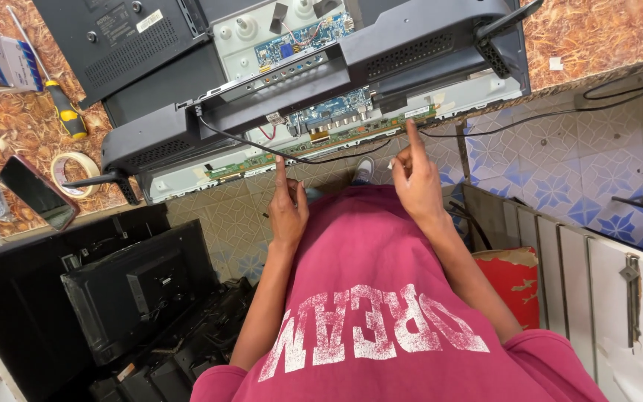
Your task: Applying small strips of masking tape to secure internal ribbon cables and components during a television repair.
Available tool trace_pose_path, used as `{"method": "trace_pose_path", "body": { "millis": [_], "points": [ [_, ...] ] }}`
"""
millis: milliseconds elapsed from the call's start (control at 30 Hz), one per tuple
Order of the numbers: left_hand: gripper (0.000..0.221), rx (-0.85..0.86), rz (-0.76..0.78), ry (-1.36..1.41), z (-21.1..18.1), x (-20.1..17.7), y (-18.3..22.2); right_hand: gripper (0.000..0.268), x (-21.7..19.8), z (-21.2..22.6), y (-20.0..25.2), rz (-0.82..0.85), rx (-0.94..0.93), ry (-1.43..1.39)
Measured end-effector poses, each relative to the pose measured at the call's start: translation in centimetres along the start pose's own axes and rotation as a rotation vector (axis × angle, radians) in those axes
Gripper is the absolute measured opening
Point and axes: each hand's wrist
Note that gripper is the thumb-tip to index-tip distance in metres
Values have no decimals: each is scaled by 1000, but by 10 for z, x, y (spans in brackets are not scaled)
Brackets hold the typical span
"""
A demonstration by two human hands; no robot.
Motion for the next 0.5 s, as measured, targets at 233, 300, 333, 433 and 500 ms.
{"method": "trace_pose_path", "body": {
  "millis": [233,300,333,433,500],
  "points": [
    [65,-15,-30,-1,-2,9,4,82,-15,-28,-10,-60,7,11],
    [64,-24,-41,-5,-1,12,5,81,-16,-28,-12,-53,24,17],
    [64,-22,-43,-4,-1,12,5,81,-17,-26,-13,-54,22,17],
    [65,-39,-46,0,-2,13,5,84,-20,-24,-14,-22,36,22],
    [65,-34,-48,1,-2,13,4,81,-21,-27,-14,-36,35,-19]
  ]
}}
Point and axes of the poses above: each hand's wrist, its own y-axis away from the middle knuckle, its own x-axis out of the palm, z = x × y, and after that the axes turned 6 degrees about x, right-handed
